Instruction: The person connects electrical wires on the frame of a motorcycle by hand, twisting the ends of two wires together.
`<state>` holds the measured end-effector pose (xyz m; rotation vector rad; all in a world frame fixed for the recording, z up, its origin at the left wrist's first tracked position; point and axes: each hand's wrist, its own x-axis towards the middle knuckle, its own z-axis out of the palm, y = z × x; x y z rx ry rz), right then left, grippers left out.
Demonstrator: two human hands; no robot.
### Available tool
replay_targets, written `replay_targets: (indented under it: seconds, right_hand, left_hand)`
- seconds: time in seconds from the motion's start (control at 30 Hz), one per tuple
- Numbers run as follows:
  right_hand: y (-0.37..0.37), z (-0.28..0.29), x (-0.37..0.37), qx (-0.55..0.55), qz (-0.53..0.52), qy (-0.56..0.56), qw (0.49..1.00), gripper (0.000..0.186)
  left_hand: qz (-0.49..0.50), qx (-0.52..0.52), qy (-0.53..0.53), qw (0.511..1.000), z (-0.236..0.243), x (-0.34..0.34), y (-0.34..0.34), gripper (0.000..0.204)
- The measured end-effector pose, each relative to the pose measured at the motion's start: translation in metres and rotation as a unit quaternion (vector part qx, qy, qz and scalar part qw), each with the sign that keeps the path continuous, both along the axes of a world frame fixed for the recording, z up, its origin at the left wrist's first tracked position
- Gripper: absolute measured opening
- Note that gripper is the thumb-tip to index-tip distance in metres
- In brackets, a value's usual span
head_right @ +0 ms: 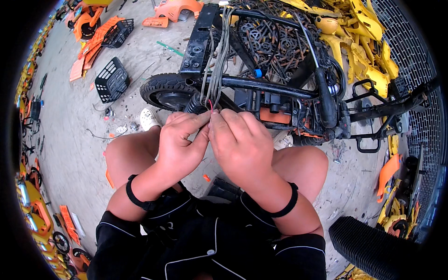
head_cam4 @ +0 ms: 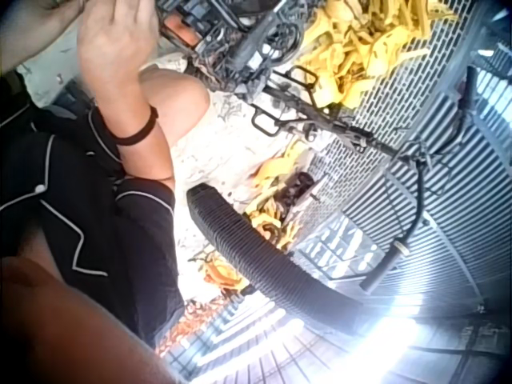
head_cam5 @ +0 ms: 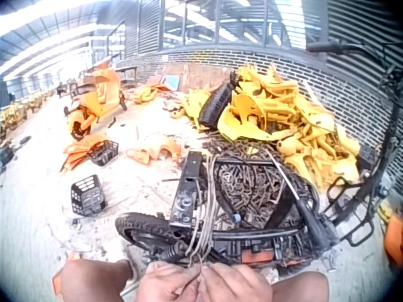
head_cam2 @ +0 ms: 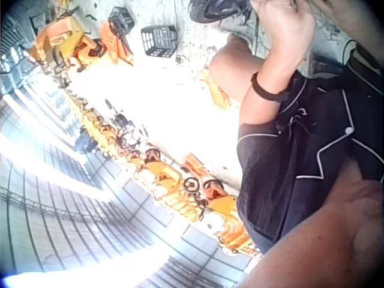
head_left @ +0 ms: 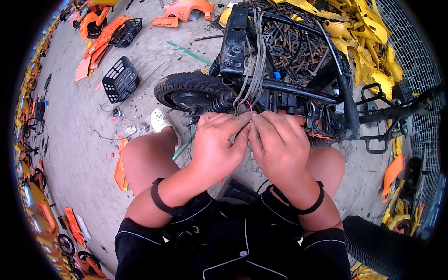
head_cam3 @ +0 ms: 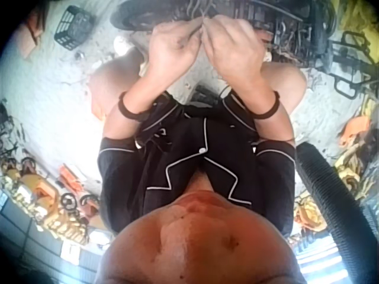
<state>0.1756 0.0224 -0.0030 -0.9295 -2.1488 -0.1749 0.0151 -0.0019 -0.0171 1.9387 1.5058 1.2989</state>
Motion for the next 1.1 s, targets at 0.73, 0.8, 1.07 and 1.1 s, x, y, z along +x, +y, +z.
replay_targets:
  seconds: [0.73,0.8,1.07,1.1]
  right_hand:
    - [0.002,0.008,0.003,-0.029,0.041,0.049,0.998,0.025]
    - [0.002,0.009,0.004,-0.033,0.04,0.054,0.997,0.024]
    - [0.007,0.01,0.009,-0.077,0.034,0.088,0.993,0.024]
    - [0.007,0.01,0.01,-0.085,0.04,0.097,0.991,0.024]
  left_hand:
    - [-0.061,0.053,0.058,0.995,0.008,-0.013,0.002,0.021]
    - [-0.064,0.052,0.057,0.995,0.009,-0.013,0.001,0.021]
    - [-0.068,0.036,0.027,0.997,0.01,-0.012,0.001,0.019]
    - [-0.067,0.032,0.015,0.997,0.009,-0.012,0.001,0.019]
